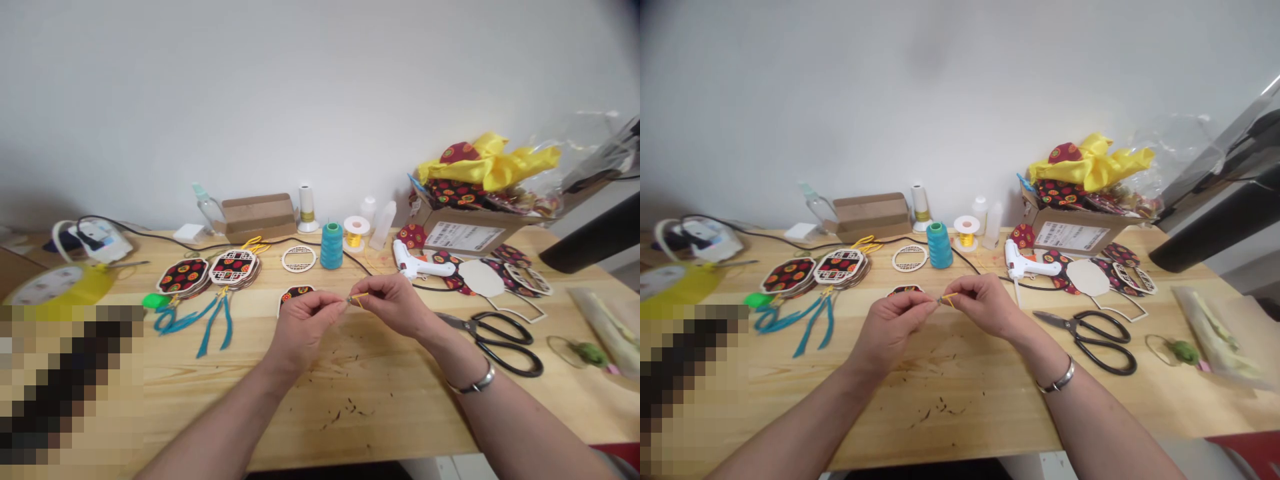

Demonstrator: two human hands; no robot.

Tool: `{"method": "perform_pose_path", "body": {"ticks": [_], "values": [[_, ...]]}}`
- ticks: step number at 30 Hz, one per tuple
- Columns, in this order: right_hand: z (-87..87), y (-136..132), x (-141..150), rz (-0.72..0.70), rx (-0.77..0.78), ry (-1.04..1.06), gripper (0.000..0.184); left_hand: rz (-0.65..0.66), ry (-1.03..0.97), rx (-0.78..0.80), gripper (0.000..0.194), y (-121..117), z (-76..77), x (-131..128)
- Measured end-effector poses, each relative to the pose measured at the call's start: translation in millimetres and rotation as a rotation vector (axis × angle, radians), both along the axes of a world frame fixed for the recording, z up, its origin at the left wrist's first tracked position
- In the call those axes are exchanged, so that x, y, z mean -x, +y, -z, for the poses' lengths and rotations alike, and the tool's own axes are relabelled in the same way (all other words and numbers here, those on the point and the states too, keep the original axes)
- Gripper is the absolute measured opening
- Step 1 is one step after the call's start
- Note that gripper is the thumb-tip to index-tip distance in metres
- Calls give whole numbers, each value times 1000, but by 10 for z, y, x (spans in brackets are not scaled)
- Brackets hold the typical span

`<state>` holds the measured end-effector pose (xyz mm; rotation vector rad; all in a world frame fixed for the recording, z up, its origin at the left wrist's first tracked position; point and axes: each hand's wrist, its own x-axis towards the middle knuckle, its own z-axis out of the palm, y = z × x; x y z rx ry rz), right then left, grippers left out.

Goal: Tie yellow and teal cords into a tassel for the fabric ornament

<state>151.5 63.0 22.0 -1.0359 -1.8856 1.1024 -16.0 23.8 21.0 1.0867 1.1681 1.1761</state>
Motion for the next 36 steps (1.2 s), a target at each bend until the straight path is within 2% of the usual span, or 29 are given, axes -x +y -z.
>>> {"method": "perform_pose_path", "body": {"ticks": [4, 9, 13, 18, 23, 36], "values": [[-27, -42, 25, -1, -5, -22, 25, -88, -44, 32, 9, 25, 24, 0], [-62, -94, 52, 0, -37, -28, 21, -155, -50, 65, 9, 47, 30, -1], [-95, -147, 73, -30, -176, -123, 22, -167, -49, 59, 9, 58, 45, -2], [-132, -206, 83, -20, -392, -355, 21, -188, -11, 56, 13, 65, 63, -4], [-128, -220, 80, -43, -497, -458, 23, -188, 10, 43, 11, 64, 74, -10], [-113, -204, 45, -88, -565, -501, 23, -182, 32, 43, 9, 51, 96, -10]]}}
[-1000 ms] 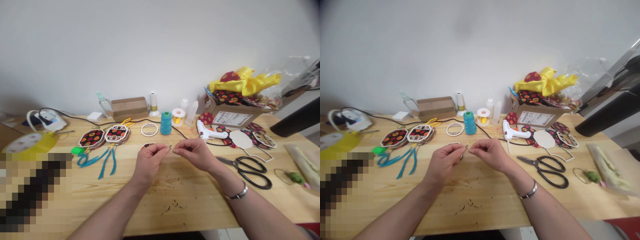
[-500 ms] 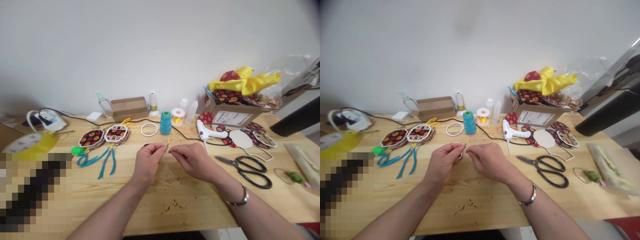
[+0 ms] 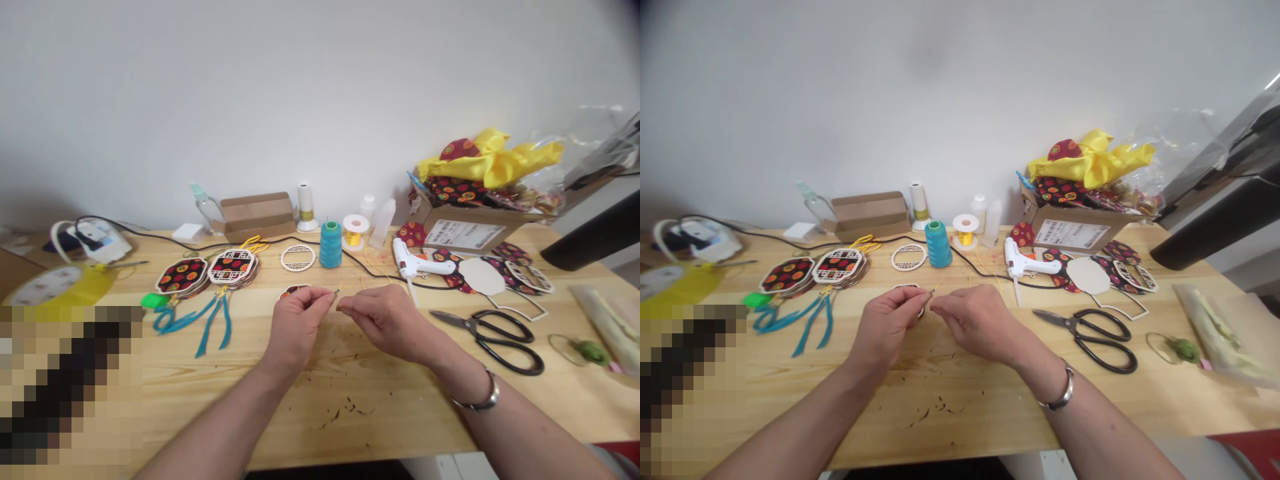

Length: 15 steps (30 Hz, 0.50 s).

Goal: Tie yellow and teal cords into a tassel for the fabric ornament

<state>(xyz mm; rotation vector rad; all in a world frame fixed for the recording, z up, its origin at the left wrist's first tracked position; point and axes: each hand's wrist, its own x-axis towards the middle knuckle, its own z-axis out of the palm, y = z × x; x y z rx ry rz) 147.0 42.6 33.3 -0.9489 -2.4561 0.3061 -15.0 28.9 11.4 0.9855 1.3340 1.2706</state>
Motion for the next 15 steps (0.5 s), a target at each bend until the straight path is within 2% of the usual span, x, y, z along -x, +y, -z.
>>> {"method": "perform_pose_path", "body": {"ticks": [6, 11, 15], "values": [[12, 2, 2, -3, -46, -37, 22, 36, 107, 11, 11, 8, -37, 3], [-25, -17, -21, 20, -233, -147, 22, 164, 304, -47, 12, 15, -99, 26], [-37, 9, -70, 37, -280, -121, 24, 267, 313, -57, 16, 3, -88, 23]]}}
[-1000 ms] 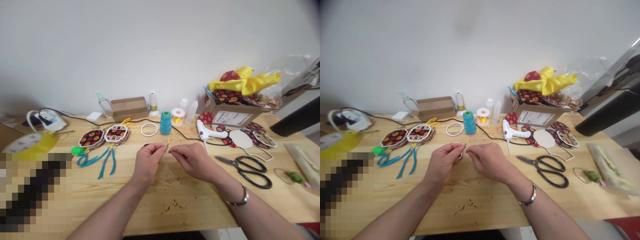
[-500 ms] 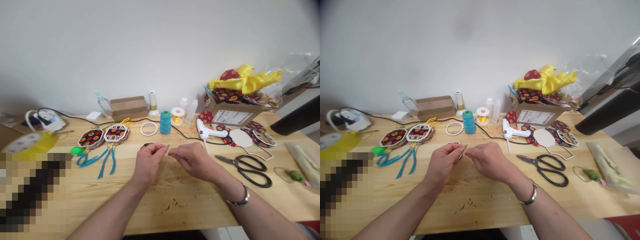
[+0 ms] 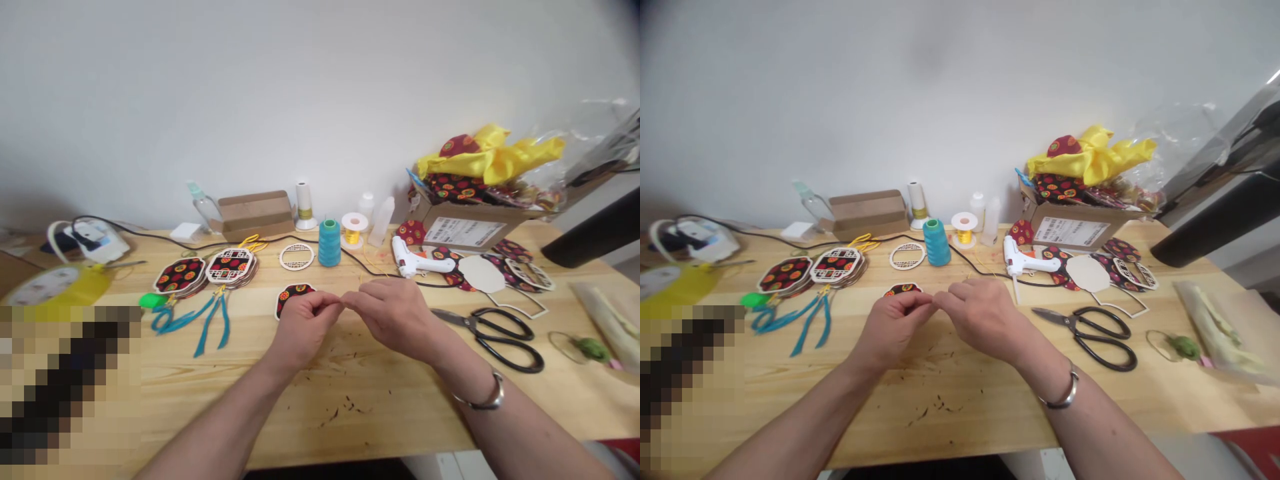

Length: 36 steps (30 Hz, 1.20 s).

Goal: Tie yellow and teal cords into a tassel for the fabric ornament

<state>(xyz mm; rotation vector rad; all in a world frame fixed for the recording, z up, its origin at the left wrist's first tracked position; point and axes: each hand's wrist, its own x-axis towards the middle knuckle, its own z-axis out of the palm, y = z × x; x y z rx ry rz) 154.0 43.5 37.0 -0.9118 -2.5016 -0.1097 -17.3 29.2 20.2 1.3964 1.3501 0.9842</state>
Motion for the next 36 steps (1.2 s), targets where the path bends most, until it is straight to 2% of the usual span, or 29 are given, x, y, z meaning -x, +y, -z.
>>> {"method": "perform_pose_path", "body": {"ticks": [4, 10, 12, 15, 18, 21, 29, 36], "values": [[9, 59, -42, -32, 176, 185, 22, 42, -52, 54, 17, -21, -1, -16], [85, 190, -15, -42, 714, 543, 14, 42, -271, 132, 9, -36, 14, -6], [119, 221, 6, -28, 848, 588, 13, 10, -386, 150, 9, -24, 40, -1], [139, 225, 29, 18, 928, 584, 16, -58, -497, 149, 11, 9, 76, 1], [114, 178, 44, 32, 911, 588, 18, -147, -516, 134, 13, 40, 93, -1], [71, 109, 63, 28, 794, 535, 21, -204, -495, 131, 14, 48, 91, -3], [53, -33, 121, 29, 342, 217, 22, -247, -447, 138, 16, 35, 78, -7], [79, -56, 114, 6, 193, 12, 19, -259, -324, 89, 11, 24, 98, -22]]}}
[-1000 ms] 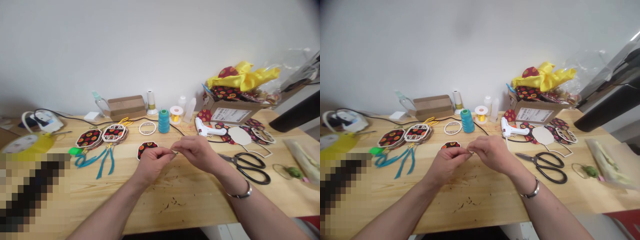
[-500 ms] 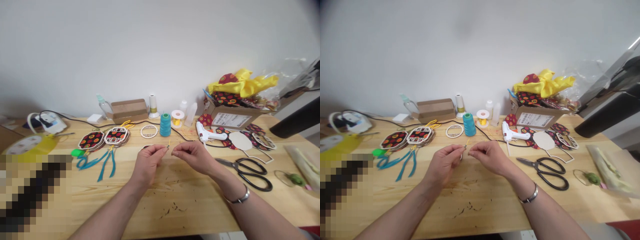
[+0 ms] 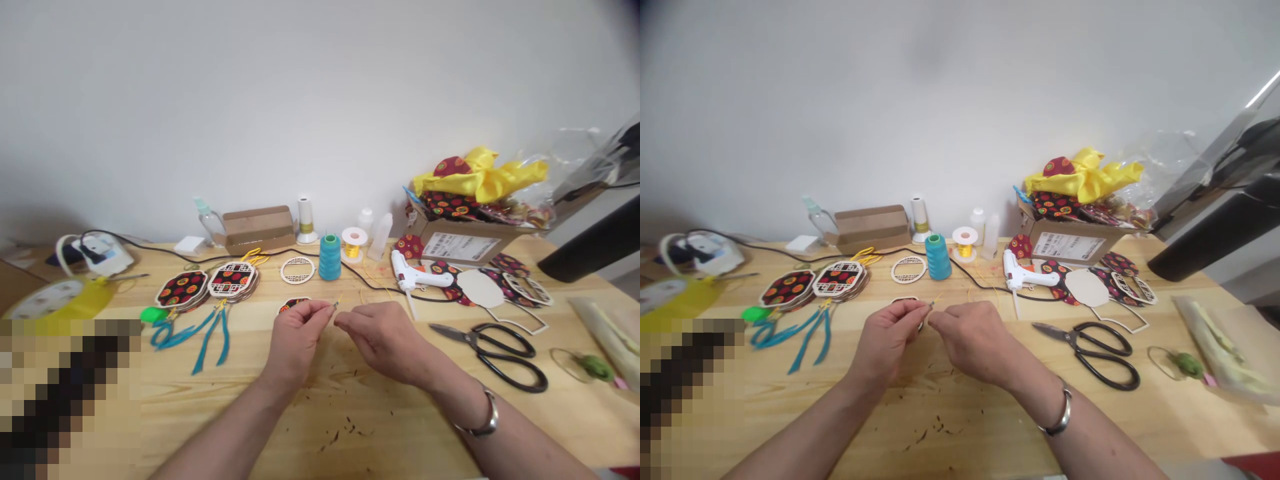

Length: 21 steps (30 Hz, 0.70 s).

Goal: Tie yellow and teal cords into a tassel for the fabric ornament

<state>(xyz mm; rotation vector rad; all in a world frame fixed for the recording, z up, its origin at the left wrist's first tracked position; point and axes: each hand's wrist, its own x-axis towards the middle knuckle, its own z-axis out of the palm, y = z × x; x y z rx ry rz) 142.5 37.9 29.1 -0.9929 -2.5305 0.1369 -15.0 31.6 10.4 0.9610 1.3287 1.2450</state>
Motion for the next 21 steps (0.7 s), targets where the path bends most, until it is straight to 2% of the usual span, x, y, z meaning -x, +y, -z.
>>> {"method": "perform_pose_path", "body": {"ticks": [6, 9, 11, 13, 15, 18, 21], "values": [[17, 10, -14, -26, -116, -61, 19, 55, 195, -48, 11, 1, -55, 7], [-8, 16, -46, -17, -221, -84, 19, 149, 270, -72, 11, -3, -98, 8], [-41, 31, -81, -7, -232, -54, 20, 247, 264, -77, 13, -15, -106, -1], [-69, 66, -115, -5, -157, 37, 20, 342, 242, -81, 14, -33, -101, -10], [-71, 120, -131, -10, 1, 185, 19, 381, 192, -75, 13, -50, -92, -12], [-17, 212, -112, -5, 262, 447, 17, 324, 35, -36, 9, -56, -77, 1], [59, 261, -58, 8, 428, 606, 15, 213, -126, 4, 12, -37, -55, 21]]}}
